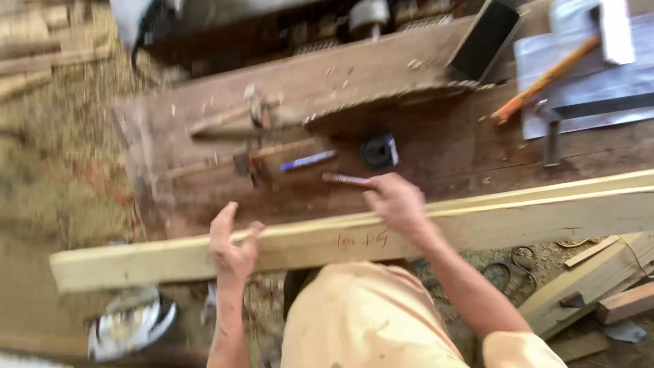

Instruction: Measuring and marking wooden planks using a square, marking gauge, and pen in a workshop

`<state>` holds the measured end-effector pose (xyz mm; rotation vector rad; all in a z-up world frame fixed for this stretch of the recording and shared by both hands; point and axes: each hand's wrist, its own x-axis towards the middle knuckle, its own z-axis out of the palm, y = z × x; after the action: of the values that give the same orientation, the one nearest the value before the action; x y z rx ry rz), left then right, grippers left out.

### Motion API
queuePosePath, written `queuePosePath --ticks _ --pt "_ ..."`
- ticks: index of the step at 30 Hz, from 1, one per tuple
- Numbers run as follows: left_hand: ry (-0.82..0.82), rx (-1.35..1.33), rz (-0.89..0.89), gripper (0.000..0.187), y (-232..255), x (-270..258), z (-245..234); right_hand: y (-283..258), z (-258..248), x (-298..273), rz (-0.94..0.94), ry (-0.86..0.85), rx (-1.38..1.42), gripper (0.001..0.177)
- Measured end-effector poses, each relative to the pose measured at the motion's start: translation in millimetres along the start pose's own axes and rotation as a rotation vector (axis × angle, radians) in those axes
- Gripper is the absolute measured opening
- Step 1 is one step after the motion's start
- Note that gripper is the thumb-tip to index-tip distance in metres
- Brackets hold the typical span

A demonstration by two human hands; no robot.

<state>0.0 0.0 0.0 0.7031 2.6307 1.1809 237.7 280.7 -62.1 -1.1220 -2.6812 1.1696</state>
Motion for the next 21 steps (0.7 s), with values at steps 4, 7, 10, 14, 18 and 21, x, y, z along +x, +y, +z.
queuePosePath --ticks 4,7,10,14,18,21 --pt "-0.428 0.760 0.305 0.115 -10.2 -67.1 -14.8 10.6 -68.9 -31.1 -0.105 -0.230 -0.164 0.073" --pt "-0.339 0.785 0.429 0.103 -27.6 -74.5 -14.5 27.5 -61.9 -62.1 -0.218 -0.439 -0.519 0.121" --pt "-0.469 0.640 0.485 0.106 -9.1 -38.4 -29.6 64.7 -41.7 -84.8 -0.328 -0.304 -0.783 0.160" --pt "-0.640 0.816 0.480 0.110 -22.0 -28.9 -18.3 71.9 -36.8 -84.5 -0.335 -0.222 -0.846 0.143" --pt "-0.502 0.890 0.589 0.100 -17.5 -36.3 -21.7 75.5 -38.8 -93.2 -0.324 -0.190 -0.842 0.129" --pt "-0.424 0.866 0.591 0.098 -12.9 -40.9 -13.7 94.6 -45.0 -90.9 -0.382 -0.075 -0.873 0.130"
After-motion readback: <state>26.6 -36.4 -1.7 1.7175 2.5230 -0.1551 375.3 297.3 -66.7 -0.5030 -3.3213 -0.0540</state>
